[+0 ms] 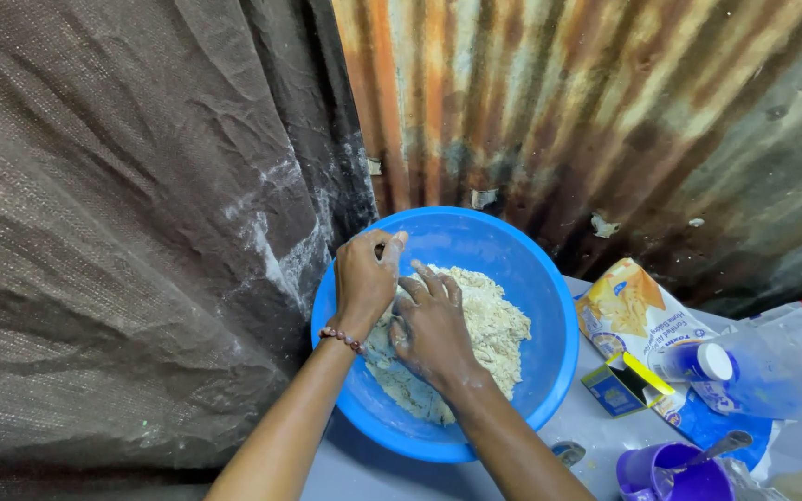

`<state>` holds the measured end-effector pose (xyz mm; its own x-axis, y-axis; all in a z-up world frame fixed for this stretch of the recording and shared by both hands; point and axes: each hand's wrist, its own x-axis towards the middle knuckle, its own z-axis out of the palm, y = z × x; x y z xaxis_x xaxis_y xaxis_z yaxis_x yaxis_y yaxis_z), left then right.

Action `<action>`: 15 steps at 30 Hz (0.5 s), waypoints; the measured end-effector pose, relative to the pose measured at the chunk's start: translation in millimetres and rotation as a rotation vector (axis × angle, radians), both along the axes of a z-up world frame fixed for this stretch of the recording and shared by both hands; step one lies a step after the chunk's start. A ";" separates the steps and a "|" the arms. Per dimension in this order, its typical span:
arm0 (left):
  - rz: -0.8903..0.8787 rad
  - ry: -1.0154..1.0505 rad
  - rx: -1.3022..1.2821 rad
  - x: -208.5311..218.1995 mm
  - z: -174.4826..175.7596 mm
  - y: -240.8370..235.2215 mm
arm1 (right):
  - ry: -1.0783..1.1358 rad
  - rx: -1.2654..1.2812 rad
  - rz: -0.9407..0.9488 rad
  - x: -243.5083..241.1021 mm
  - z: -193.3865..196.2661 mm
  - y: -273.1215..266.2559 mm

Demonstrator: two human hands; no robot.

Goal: The person kneads a white dough mixture by hand inside a blue plastic bowl. They repeatedly press, fold, and turn the dough to combine the ingredients. The person briefly lifts a red plastic lid from the table before returning to knead the dough.

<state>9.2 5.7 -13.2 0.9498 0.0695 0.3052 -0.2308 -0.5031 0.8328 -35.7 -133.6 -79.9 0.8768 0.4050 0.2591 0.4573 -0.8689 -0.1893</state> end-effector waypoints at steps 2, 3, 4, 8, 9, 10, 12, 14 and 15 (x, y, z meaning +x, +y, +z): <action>-0.006 -0.028 -0.072 2.9 -1.8 7.5 | -0.037 0.095 -0.050 11.8 -20.7 -7.2; -0.007 -0.028 -0.072 6.0 -7.8 9.5 | -0.037 0.096 -0.052 13.0 -17.1 -10.5; 0.000 -0.024 -0.082 7.9 -14.3 12.8 | -0.001 0.241 -0.090 13.1 -14.0 -12.5; -0.004 0.005 -0.074 2.5 -14.7 17.8 | 0.054 0.878 -0.212 6.1 14.1 -14.7; -0.001 0.005 -0.076 -0.1 -14.1 17.3 | 0.055 0.876 -0.209 1.3 25.1 -14.5; -0.020 0.022 -0.083 -2.4 -13.4 16.6 | 0.159 1.060 -0.284 -3.5 36.2 -14.5; -0.043 0.037 -0.093 -11.4 -6.2 13.8 | 0.261 1.240 -0.362 -3.2 42.5 -19.1; -0.039 0.098 -0.085 -26.3 6.2 10.6 | 0.382 1.493 -0.358 6.2 32.1 -27.6; -0.040 0.098 -0.086 -21.8 -6.0 10.0 | 0.381 1.492 -0.358 5.7 29.3 -32.5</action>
